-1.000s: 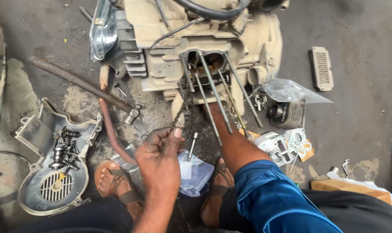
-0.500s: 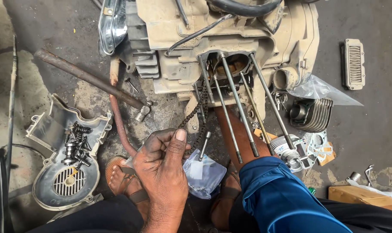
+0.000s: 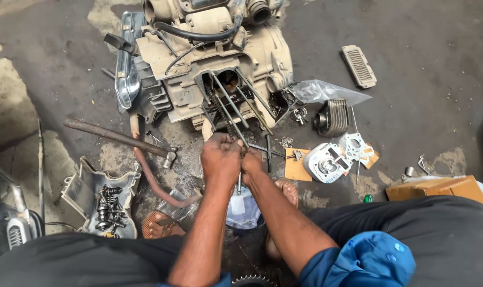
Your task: The person sits on the ground beside a disassembled motorcycle engine and threads a timing chain through the engine, then hammers a component into place while another person steadies parts. The person later uses pliers on a part and wipes their hands with a cloth.
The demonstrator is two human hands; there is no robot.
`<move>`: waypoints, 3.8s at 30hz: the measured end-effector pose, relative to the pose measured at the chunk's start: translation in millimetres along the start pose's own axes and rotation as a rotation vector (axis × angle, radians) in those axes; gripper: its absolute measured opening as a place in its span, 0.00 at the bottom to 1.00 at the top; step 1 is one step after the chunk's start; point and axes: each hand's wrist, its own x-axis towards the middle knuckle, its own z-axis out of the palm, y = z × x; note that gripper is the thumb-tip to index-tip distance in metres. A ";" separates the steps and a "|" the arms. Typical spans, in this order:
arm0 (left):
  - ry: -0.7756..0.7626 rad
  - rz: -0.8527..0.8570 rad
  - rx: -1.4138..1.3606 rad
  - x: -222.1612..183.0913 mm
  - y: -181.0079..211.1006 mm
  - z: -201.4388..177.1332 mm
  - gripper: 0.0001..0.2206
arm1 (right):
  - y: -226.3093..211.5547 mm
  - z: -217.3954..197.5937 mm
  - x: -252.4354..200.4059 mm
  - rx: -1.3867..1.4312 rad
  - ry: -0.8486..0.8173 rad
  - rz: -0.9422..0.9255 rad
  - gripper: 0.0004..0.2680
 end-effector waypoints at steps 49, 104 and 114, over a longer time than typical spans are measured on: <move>-0.301 -0.141 0.042 24.3 17.5 -38.8 0.05 | -92.3 60.2 -120.4 0.425 -0.422 0.044 0.08; -0.079 -0.189 0.105 93.0 -31.3 -75.0 0.06 | -79.8 64.6 -81.8 -0.014 -0.258 -0.085 0.09; -0.065 -0.194 0.085 96.3 -38.5 -75.1 0.05 | -74.8 61.1 -73.4 -0.025 -0.255 -0.063 0.09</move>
